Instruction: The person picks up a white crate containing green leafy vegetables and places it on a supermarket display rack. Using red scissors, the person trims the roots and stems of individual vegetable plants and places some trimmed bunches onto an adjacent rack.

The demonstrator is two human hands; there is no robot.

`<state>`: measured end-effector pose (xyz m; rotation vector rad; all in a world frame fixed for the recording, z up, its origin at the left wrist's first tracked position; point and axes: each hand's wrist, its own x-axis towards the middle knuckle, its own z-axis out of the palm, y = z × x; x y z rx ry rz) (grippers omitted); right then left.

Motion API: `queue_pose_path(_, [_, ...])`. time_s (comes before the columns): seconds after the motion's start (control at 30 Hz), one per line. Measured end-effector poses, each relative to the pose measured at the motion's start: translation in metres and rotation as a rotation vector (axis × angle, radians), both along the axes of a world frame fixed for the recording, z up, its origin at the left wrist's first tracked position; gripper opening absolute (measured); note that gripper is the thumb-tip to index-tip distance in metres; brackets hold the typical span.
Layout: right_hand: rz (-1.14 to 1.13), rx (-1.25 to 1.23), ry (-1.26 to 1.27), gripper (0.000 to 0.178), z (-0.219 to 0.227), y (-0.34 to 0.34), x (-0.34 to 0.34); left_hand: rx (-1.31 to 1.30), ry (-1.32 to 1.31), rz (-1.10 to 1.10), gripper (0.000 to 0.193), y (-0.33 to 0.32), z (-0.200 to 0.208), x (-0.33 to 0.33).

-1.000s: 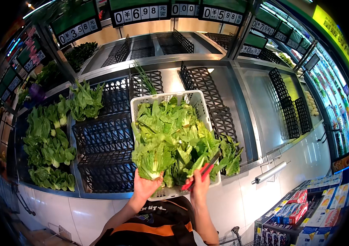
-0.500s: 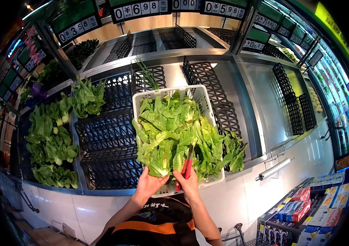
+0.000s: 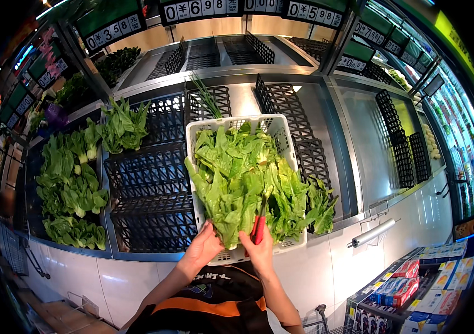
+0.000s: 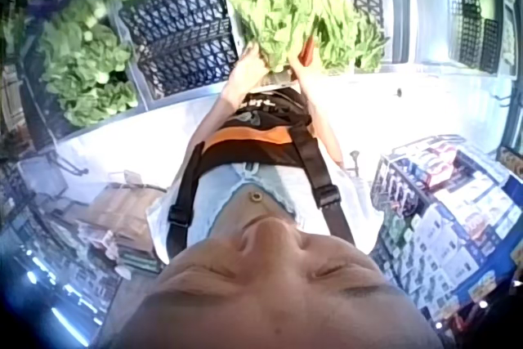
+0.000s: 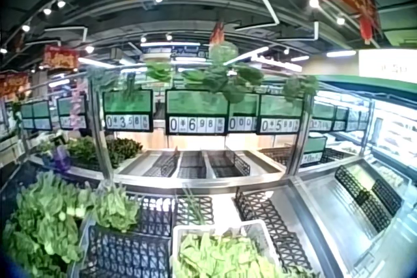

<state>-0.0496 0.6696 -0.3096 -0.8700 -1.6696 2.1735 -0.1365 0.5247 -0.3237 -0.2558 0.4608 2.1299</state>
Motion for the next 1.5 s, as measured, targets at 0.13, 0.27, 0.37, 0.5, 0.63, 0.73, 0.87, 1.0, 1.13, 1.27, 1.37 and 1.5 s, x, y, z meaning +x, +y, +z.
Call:
queue_pose_path(0.13, [-0.056,-0.131,0.008,0.025,0.022,0.009,-0.006,-0.054,0.176,-0.025,0.055,0.002,-0.011,-0.002])
queue_pose_path(0.27, [-0.07,-0.151,0.026,0.025,0.022,0.013,-0.005,-0.156,0.228,0.023,0.077,0.011,0.003,-0.007])
queue_pose_path(0.37, [-0.063,-0.149,0.042,0.029,0.023,0.012,-0.002,-0.22,0.263,0.073,0.084,0.023,0.018,-0.005])
queue_pose_path(0.5, [-0.097,-0.141,0.062,0.035,0.022,-0.001,0.0,-0.264,0.379,0.116,0.086,0.034,0.017,-0.002])
queue_pose_path(0.63, [-0.184,0.109,0.046,0.041,-0.002,-0.004,0.005,-0.398,0.508,0.174,0.085,0.044,0.002,0.008])
queue_pose_path(0.73, [-0.234,0.103,-0.007,0.041,0.0,-0.006,0.0,-0.481,0.64,0.231,0.082,0.051,0.0,0.018])
queue_pose_path(0.87, [-0.223,0.156,-0.144,0.028,-0.012,-0.001,0.0,-0.621,0.863,0.356,0.082,0.057,-0.017,0.025])
queue_pose_path(1.0, [-0.267,0.132,-0.125,0.019,-0.003,-0.005,-0.006,-0.604,0.912,0.311,0.079,0.054,-0.012,0.02])
queue_pose_path(1.13, [-0.292,0.139,-0.107,0.018,-0.006,-0.006,-0.004,-0.604,0.679,0.301,0.079,0.054,-0.007,0.017])
queue_pose_path(1.27, [-0.288,0.169,-0.113,0.02,-0.016,-0.011,-0.002,-0.655,0.469,0.197,0.073,0.047,-0.005,0.007])
queue_pose_path(1.37, [-0.238,0.184,-0.08,0.017,-0.016,-0.021,-0.009,-0.476,0.258,0.175,0.071,0.034,-0.029,0.005])
queue_pose_path(1.5, [-0.146,0.104,-0.021,0.016,-0.016,-0.025,-0.007,-0.428,0.159,0.131,0.07,0.032,-0.041,0.0])
